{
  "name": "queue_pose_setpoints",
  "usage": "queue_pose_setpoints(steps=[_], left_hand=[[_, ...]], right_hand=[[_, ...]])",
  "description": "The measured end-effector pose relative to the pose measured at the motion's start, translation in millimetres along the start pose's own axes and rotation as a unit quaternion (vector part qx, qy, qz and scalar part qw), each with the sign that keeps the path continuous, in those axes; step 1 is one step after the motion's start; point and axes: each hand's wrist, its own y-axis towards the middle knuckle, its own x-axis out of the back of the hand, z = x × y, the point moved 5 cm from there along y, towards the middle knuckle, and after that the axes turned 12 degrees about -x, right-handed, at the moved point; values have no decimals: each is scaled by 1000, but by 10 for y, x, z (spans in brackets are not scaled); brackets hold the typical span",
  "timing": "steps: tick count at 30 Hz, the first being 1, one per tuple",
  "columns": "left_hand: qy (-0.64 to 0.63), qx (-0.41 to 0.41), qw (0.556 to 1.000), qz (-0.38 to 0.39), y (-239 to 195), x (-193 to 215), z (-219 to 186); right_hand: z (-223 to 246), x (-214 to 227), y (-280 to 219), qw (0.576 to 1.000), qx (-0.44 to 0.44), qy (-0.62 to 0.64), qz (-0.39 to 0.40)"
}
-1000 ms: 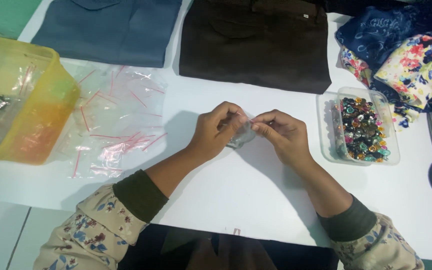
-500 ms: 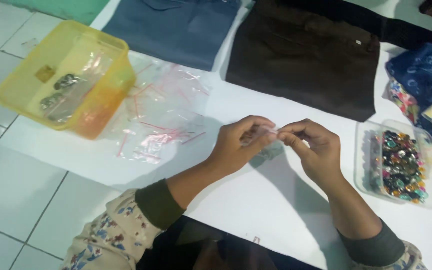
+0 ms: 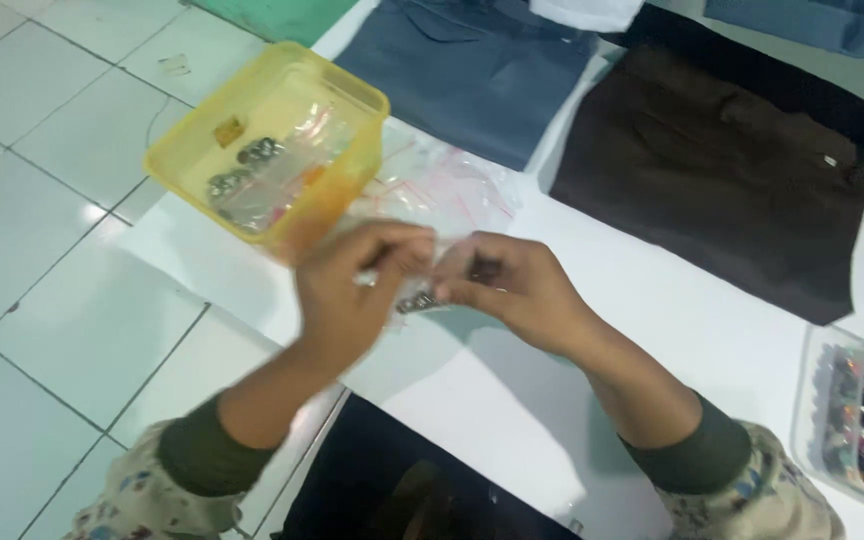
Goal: Packaging small buttons into resealable plastic bags on a work table.
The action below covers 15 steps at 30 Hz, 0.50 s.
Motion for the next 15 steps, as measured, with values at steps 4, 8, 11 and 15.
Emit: queue_pose_setpoints(steps=[4, 8, 11, 15], left_hand=[[23, -2, 1000, 4, 373, 620, 277], [57, 29, 996, 58, 612, 1077, 616], [112, 55, 988, 90, 760, 1320, 985], [320, -124, 925, 166, 820, 1602, 1589]], right_hand=[[199, -236, 575, 1000, -7, 7, 30], [643, -441, 1027, 999, 29, -34, -25], [720, -572, 1437, 982, 115, -123, -87], [707, -849, 1842, 897, 299, -275, -177]])
